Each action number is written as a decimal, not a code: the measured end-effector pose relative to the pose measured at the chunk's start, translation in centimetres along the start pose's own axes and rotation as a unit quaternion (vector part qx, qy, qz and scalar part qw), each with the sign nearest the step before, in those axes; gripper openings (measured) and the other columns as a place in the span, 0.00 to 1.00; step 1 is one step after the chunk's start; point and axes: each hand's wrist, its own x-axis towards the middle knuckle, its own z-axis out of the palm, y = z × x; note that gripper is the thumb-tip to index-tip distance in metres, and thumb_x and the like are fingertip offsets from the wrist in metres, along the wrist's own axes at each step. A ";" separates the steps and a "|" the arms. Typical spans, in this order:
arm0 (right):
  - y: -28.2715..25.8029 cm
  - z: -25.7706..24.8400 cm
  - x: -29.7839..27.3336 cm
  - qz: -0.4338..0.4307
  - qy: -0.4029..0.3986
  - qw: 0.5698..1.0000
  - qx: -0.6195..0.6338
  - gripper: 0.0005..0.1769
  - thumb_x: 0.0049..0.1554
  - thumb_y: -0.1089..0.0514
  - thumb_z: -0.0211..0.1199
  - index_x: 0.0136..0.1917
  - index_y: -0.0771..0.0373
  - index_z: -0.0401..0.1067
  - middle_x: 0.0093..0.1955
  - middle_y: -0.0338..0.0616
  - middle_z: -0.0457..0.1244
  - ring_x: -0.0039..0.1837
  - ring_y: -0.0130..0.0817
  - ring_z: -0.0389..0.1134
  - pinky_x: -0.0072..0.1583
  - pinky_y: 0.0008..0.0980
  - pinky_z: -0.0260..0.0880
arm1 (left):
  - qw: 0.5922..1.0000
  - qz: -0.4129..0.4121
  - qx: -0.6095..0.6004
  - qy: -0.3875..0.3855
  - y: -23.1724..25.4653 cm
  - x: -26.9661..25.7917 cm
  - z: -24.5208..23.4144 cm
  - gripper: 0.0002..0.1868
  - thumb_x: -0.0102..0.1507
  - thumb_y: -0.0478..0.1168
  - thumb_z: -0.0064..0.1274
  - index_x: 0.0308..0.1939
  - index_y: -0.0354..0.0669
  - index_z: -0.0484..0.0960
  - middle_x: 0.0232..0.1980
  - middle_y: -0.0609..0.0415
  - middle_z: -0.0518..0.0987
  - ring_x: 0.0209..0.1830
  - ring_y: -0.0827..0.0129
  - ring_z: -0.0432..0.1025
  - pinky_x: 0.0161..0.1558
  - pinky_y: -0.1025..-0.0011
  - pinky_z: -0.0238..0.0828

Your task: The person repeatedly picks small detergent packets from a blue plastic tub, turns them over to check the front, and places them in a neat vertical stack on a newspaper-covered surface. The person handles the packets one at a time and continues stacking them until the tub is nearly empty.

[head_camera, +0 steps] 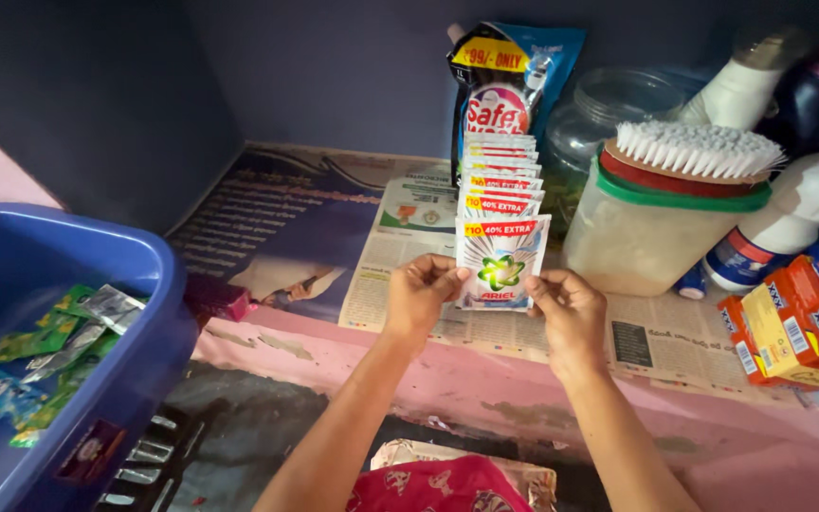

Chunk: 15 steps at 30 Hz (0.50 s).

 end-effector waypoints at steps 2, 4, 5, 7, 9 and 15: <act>0.8 0.0 0.3 0.014 0.002 1.000 0.002 0.07 0.57 0.60 0.70 0.47 0.66 0.77 0.37 0.34 0.66 0.38 0.20 0.63 0.41 0.23 0.68 | 1.000 -0.011 0.016 0.021 -0.3 0.3 0.2 0.05 0.62 0.33 0.63 0.37 0.33 0.83 0.28 0.59 0.78 0.25 0.80 0.66 0.30 0.78 0.63; 1.3 0.0 0.5 0.020 0.000 1.000 -0.003 0.07 0.58 0.60 0.69 0.47 0.67 0.77 0.38 0.36 0.67 0.38 0.21 0.64 0.42 0.24 0.69 | 0.998 -0.018 0.036 0.040 -0.3 0.5 0.4 0.05 0.62 0.33 0.62 0.37 0.33 0.83 0.28 0.59 0.78 0.25 0.80 0.66 0.30 0.79 0.63; 1.4 0.1 0.6 0.023 -0.001 1.000 -0.006 0.07 0.58 0.61 0.69 0.47 0.67 0.77 0.38 0.37 0.68 0.39 0.22 0.64 0.42 0.25 0.70 | 0.997 -0.021 0.049 0.049 -0.2 0.6 0.5 0.05 0.61 0.33 0.62 0.38 0.33 0.84 0.28 0.59 0.78 0.25 0.80 0.66 0.30 0.79 0.63; 1.6 0.3 0.9 0.050 0.000 0.999 -0.006 0.06 0.58 0.61 0.67 0.47 0.67 0.76 0.40 0.37 0.68 0.41 0.22 0.67 0.44 0.25 0.73 | 0.997 -0.019 0.055 0.056 -0.1 0.7 0.6 0.07 0.61 0.32 0.62 0.41 0.33 0.83 0.30 0.59 0.79 0.26 0.79 0.67 0.30 0.79 0.65; 1.6 0.2 1.0 0.055 -0.006 0.998 -0.013 0.06 0.58 0.63 0.67 0.48 0.67 0.74 0.43 0.38 0.68 0.43 0.23 0.68 0.45 0.26 0.75 | 0.998 -0.007 0.041 0.055 -0.2 0.7 0.9 0.11 0.61 0.32 0.63 0.46 0.32 0.82 0.33 0.58 0.81 0.28 0.80 0.70 0.31 0.78 0.68; 0.7 1.3 0.5 -0.014 -0.024 0.993 -0.119 0.22 0.51 0.70 0.70 0.57 0.67 0.67 0.46 0.41 0.67 0.46 0.27 0.69 0.49 0.27 0.75 | 0.971 0.082 0.219 0.051 0.2 -0.4 1.1 0.36 0.53 0.29 0.69 0.62 0.39 0.69 0.40 0.53 0.78 0.33 0.75 0.75 0.36 0.75 0.76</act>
